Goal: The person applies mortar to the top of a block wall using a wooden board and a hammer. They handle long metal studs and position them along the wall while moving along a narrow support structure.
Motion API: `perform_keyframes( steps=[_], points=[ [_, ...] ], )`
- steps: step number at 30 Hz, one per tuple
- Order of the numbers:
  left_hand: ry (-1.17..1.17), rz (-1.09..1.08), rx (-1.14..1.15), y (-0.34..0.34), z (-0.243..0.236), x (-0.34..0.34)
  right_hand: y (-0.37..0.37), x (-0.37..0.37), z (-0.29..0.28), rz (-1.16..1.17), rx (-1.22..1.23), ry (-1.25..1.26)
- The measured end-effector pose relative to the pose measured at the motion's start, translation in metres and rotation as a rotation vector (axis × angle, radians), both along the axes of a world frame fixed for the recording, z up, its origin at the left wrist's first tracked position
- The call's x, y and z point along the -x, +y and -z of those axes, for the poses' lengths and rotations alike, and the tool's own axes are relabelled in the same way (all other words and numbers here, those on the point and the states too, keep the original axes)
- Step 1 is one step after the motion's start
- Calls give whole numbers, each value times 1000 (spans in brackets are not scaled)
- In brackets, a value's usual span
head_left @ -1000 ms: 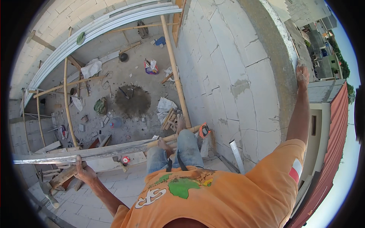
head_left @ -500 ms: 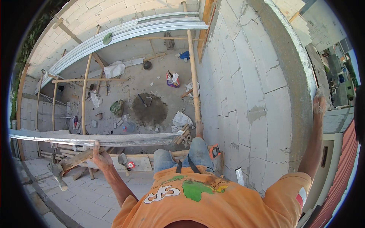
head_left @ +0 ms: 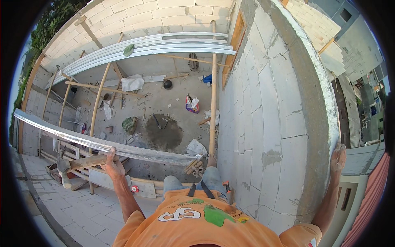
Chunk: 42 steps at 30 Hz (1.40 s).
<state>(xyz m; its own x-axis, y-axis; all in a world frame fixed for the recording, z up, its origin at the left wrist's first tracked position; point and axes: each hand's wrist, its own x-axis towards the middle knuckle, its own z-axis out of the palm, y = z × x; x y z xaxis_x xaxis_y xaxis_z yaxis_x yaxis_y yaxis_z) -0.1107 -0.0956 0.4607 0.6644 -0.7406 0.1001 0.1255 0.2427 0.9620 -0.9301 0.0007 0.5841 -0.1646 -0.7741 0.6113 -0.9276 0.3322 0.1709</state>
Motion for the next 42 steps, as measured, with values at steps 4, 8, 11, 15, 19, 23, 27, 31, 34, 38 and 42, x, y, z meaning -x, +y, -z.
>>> perform_keyframes(
  steps=[4, 8, 11, 15, 19, 23, 27, 31, 34, 38, 42],
  points=[
    [52, -28, 5, -14, -6, 17, -10, 2, -16, 200, -239, -228],
    [81, -61, 44, -22, -15, 22, -64, 8, -45, 182, -342, -500],
    [43, -35, 39, -26, -16, 26, -120, 10, -54, -166, -203, -631],
    [77, -33, 78, -25, -15, 33, -184, 6, -61, -131, -216, -659],
    [48, -109, 2, -22, -20, 38, -211, -2, -61, -123, -352, -832],
    [107, -143, -2, -23, -29, 53, -212, -1, -58, -60, -215, -790],
    [9, -182, 36, -27, -37, 66, -214, 0, -55, -4, -310, -694],
    [10, -196, 51, -33, -42, 67, -217, -5, -55, 67, -351, -555],
    [8, -183, 95, -36, -43, 71, -219, -8, -59, -2, -342, -571],
    [29, -165, 111, -43, -40, 78, -219, -10, -60, 54, -340, -569],
    [101, -254, 86, -46, -27, 79, -219, -8, -59, 51, -348, -595]
  ],
)
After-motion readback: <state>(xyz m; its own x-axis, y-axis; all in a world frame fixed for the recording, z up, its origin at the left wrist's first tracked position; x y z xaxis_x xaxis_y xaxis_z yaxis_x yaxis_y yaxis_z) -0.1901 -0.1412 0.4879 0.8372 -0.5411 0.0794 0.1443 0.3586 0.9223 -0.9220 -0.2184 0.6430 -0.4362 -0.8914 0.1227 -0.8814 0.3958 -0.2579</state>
